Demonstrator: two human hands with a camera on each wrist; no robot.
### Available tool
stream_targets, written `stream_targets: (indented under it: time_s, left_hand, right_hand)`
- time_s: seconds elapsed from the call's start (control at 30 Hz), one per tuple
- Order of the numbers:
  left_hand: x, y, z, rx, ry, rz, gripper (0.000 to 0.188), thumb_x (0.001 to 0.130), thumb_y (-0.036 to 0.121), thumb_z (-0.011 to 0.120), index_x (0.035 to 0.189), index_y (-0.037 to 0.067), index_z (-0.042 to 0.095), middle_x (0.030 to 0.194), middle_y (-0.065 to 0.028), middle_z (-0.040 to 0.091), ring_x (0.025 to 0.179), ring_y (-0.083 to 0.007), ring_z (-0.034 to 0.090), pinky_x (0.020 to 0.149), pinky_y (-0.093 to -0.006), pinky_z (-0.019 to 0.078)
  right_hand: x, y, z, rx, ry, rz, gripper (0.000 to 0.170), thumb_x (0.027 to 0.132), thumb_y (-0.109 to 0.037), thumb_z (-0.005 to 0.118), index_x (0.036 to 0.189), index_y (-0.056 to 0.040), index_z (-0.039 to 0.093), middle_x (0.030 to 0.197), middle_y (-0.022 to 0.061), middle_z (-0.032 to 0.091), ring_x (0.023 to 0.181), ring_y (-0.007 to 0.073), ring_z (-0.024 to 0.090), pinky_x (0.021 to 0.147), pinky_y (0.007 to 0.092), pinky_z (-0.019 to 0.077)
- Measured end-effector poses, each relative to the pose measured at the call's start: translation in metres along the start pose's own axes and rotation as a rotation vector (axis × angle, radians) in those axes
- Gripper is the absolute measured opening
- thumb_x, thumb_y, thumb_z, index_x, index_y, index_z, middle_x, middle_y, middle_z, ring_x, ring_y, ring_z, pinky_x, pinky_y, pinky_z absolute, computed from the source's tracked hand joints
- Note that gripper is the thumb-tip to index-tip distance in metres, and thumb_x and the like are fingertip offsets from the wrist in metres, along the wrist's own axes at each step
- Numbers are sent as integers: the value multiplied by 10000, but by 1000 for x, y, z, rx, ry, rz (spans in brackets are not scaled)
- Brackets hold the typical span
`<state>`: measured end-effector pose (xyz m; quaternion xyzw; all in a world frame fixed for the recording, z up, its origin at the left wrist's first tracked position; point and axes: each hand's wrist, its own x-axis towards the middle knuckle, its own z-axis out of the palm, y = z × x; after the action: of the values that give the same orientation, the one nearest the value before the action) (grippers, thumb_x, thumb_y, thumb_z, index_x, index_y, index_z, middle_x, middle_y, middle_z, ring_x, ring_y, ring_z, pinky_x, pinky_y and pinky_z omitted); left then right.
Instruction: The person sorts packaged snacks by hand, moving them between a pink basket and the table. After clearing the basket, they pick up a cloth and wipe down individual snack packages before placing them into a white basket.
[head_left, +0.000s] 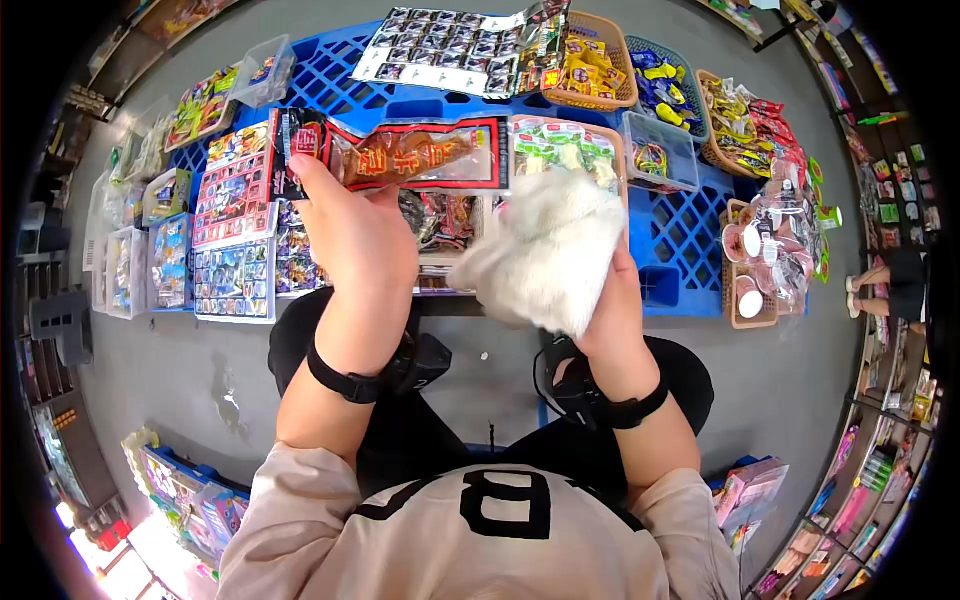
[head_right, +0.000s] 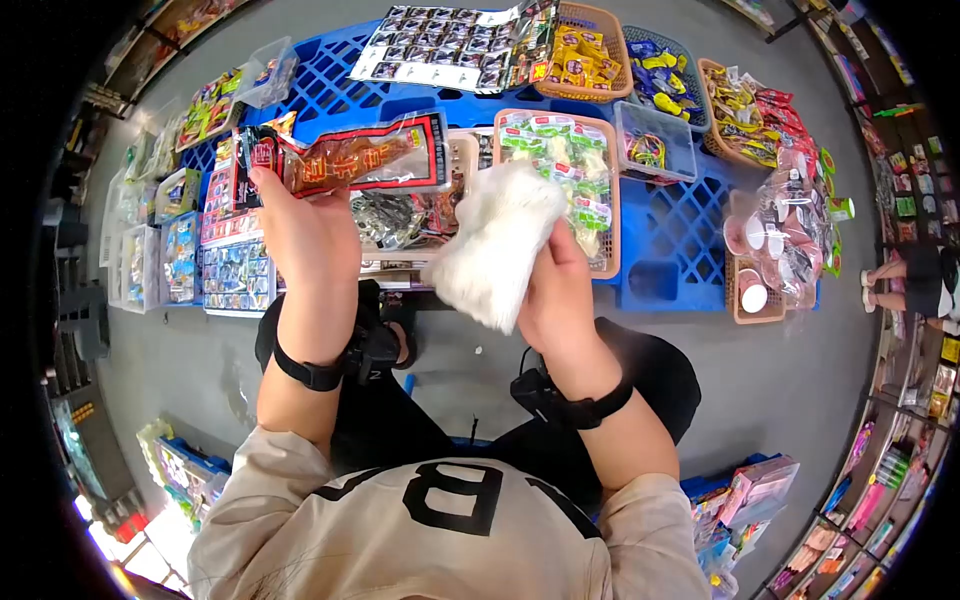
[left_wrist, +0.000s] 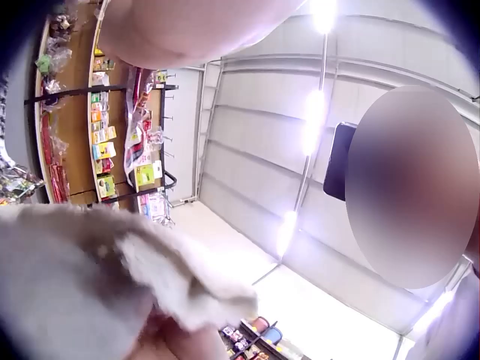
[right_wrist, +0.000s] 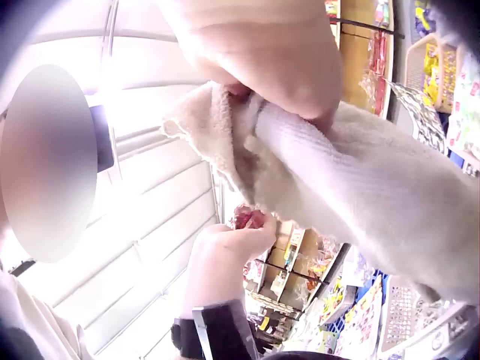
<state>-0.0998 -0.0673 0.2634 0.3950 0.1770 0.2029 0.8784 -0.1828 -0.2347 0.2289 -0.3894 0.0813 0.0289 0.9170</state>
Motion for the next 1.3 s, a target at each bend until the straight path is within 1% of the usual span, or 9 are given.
stream_targets:
  time_s: [0.23, 0.33, 0.47, 0.57, 0.6, 0.73, 0.97, 1.23, 1.3]
  left_hand:
    - [-41, -18, 6, -1, -127, -65, 397, 927, 355, 356, 1185, 56, 393, 1127, -99, 507, 1034, -210, 494, 889, -380, 393]
    - [-53, -23, 3, 16, -183, -136, 412, 931, 360, 336, 1182, 38, 391, 1119, -110, 511, 1029, -222, 503, 898, -392, 402]
    - [-47, -20, -2, 47, -306, -284, 431, 932, 375, 316, 1157, 20, 412, 1090, -134, 521, 978, -239, 535, 866, -388, 430]
    - [-45, -15, 1, 410, -688, -305, 338, 861, 213, 538, 1095, -24, 479, 1018, -120, 567, 882, -187, 573, 774, -312, 461]
    - [-48, -20, 0, 358, -636, -462, 303, 758, 121, 673, 1012, -3, 564, 902, -58, 611, 771, -91, 561, 683, -242, 457]
    - [-54, -21, -4, 470, -600, -551, 310, 768, 125, 664, 1029, -9, 566, 954, -78, 608, 811, -108, 571, 693, -243, 464]
    - [-59, -28, 0, 301, -597, -442, 278, 777, 110, 652, 1013, -19, 581, 960, -78, 610, 843, -114, 568, 722, -238, 460]
    - [-59, -25, 0, 376, -622, -510, 232, 797, 111, 628, 985, -19, 589, 906, -70, 623, 783, -109, 576, 688, -241, 461]
    - [-64, -23, 1, 394, -658, -454, 228, 799, 108, 623, 986, -19, 587, 916, -68, 618, 809, -106, 572, 708, -245, 461]
  right_hand:
    - [12, 8, 16, -121, 150, -127, 476, 849, -69, 532, 1275, -56, 318, 1168, 96, 472, 1033, 176, 503, 842, 310, 451]
    - [16, 9, 11, -60, 24, -101, 513, 816, -36, 559, 1248, -21, 284, 1193, 107, 436, 1071, 187, 473, 870, 307, 430]
    - [18, 4, 6, -179, 45, -7, 371, 791, 12, 553, 1143, 0, 436, 1065, 82, 539, 962, 165, 540, 826, 298, 441]
    - [18, 1, 10, -114, 180, -66, 279, 781, 33, 550, 1055, -3, 517, 990, 70, 582, 908, 155, 563, 801, 292, 448]
    - [18, 1, 9, -95, 171, -102, 259, 790, 35, 533, 1046, -1, 524, 992, 77, 584, 905, 156, 565, 798, 290, 450]
    - [17, -4, 2, -61, 198, -72, 218, 827, 21, 481, 1039, 5, 530, 997, 92, 588, 889, 162, 573, 789, 285, 454]
    - [12, -12, 6, 139, 259, -210, 242, 869, -43, 463, 1108, -3, 475, 1048, 107, 565, 905, 174, 571, 803, 297, 456]
    - [9, -6, 1, -84, 166, -178, 260, 845, -16, 511, 1103, -8, 477, 1045, 94, 565, 909, 166, 568, 817, 286, 452]
    - [7, -15, 2, -117, 219, -217, 266, 867, -132, 509, 1097, 0, 484, 1030, 110, 580, 899, 186, 591, 791, 314, 481]
